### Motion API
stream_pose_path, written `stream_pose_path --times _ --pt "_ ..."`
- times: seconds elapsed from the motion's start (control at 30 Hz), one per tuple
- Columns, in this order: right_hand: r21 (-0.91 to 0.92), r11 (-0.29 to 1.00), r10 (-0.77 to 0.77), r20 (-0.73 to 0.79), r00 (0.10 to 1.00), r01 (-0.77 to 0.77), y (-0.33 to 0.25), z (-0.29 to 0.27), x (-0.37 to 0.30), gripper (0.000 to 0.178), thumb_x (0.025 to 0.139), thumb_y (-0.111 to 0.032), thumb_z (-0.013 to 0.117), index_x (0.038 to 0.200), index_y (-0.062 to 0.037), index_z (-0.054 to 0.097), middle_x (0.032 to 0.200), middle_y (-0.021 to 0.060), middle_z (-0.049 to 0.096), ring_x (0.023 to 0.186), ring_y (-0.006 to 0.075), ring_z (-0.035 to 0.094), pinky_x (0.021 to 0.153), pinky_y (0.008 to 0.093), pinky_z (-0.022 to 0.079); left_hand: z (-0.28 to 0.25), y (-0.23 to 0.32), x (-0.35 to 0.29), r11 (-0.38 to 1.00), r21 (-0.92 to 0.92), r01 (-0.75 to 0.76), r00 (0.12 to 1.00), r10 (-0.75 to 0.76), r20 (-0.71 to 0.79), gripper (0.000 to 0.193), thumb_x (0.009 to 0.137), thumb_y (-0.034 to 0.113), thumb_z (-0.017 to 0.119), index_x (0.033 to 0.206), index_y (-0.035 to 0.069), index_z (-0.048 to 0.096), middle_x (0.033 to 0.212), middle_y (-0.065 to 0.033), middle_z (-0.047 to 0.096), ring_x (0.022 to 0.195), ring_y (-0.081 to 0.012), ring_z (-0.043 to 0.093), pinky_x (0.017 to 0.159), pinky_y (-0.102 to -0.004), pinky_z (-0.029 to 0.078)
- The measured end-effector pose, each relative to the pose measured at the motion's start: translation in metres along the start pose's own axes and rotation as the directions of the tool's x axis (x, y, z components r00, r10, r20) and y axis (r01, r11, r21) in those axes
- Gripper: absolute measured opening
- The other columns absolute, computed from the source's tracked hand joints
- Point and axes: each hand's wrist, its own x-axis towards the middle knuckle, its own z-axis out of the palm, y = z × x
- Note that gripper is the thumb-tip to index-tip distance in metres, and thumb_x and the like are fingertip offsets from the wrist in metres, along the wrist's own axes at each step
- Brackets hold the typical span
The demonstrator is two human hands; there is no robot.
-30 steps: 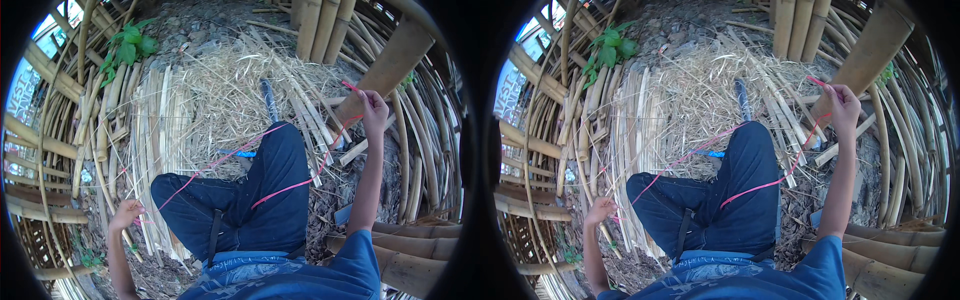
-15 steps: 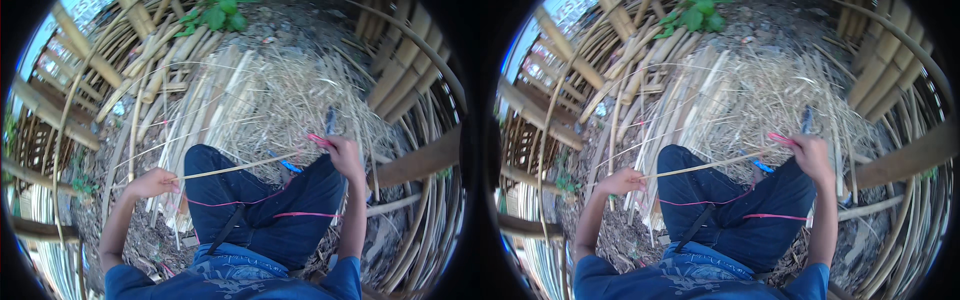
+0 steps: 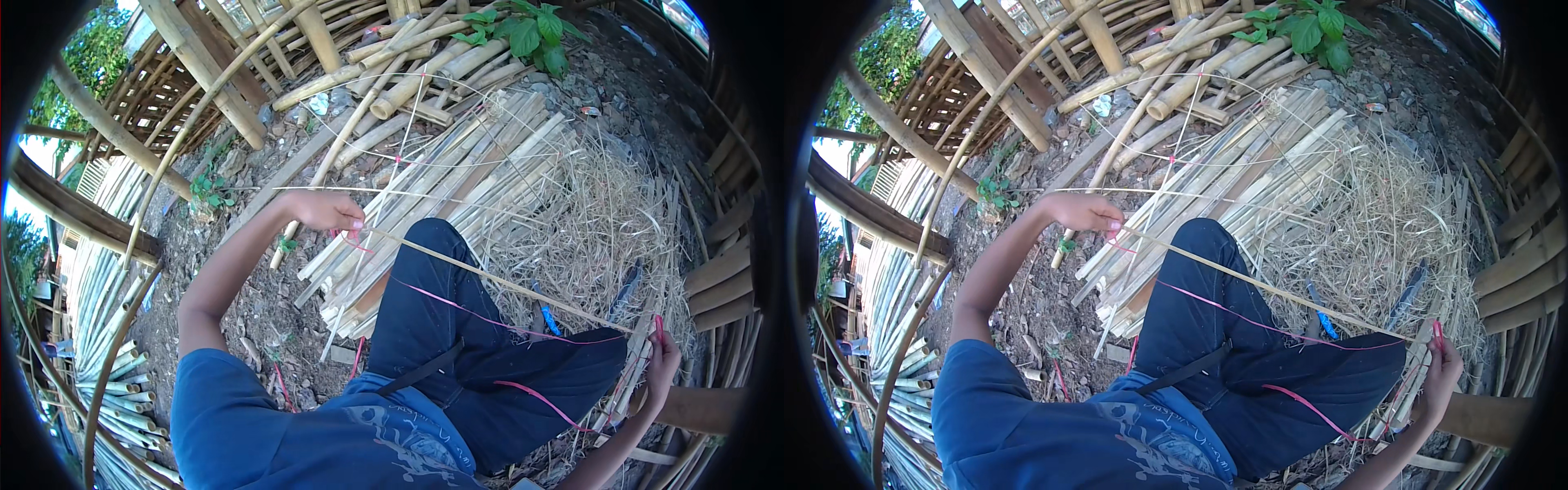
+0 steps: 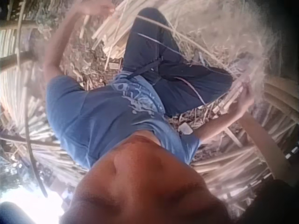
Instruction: Shaving a thin strip of bamboo with a knife to prepare it for weaving or construction.
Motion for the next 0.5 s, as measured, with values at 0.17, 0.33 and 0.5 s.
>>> stream_pose_path --times 0.17,0.33,0.5 --pt "0.007 0.991 0.131 -0.009 0.991 -0.131 0.002 -0.017 -0.007 0.013 0.094 -0.006 0.055 0.087 0.0047 0.059 0.068 0.0014 0.051 0.067 0.0067 0.043 0.062 0.0256 0.037 -0.019 -0.003 -0.009 0.999 -0.052 0.007 1.0 -0.006 0.021 0.025 0.1 0.022 0.051 0.093 0.002 0.064 0.07 0.001 0.052 0.069 -0.0087 0.045 0.064 -0.0286 0.04" --pt "0.076 0.992 0.103 -0.045 0.994 -0.099 0.042 -0.034 -0.018 0.013 0.094 -0.005 0.054 0.086 0.0037 0.058 0.069 0.0009 0.052 0.067 0.0068 0.042 0.061 0.0261 0.037 -0.04 -0.017 -0.021 0.993 0.054 0.105 0.994 -0.104 -0.021 0.022 0.098 0.02 0.053 0.092 0.001 0.062 0.074 0.0011 0.055 0.072 -0.0075 0.045 0.065 -0.0283 0.04" --pt "0.078 0.989 0.125 -0.007 0.992 -0.124 0.052 -0.04 -0.027 0.012 0.093 -0.004 0.054 0.084 0.005 0.056 0.07 0.0014 0.05 0.068 0.0073 0.042 0.062 0.0264 0.037 -0.045 -0.035 -0.031 0.991 -0.128 0.026 0.995 -0.038 -0.093 0.021 0.098 0.02 0.053 0.091 0.002 0.061 0.077 0.0002 0.057 0.074 -0.008 0.05 0.068 -0.026 0.042"
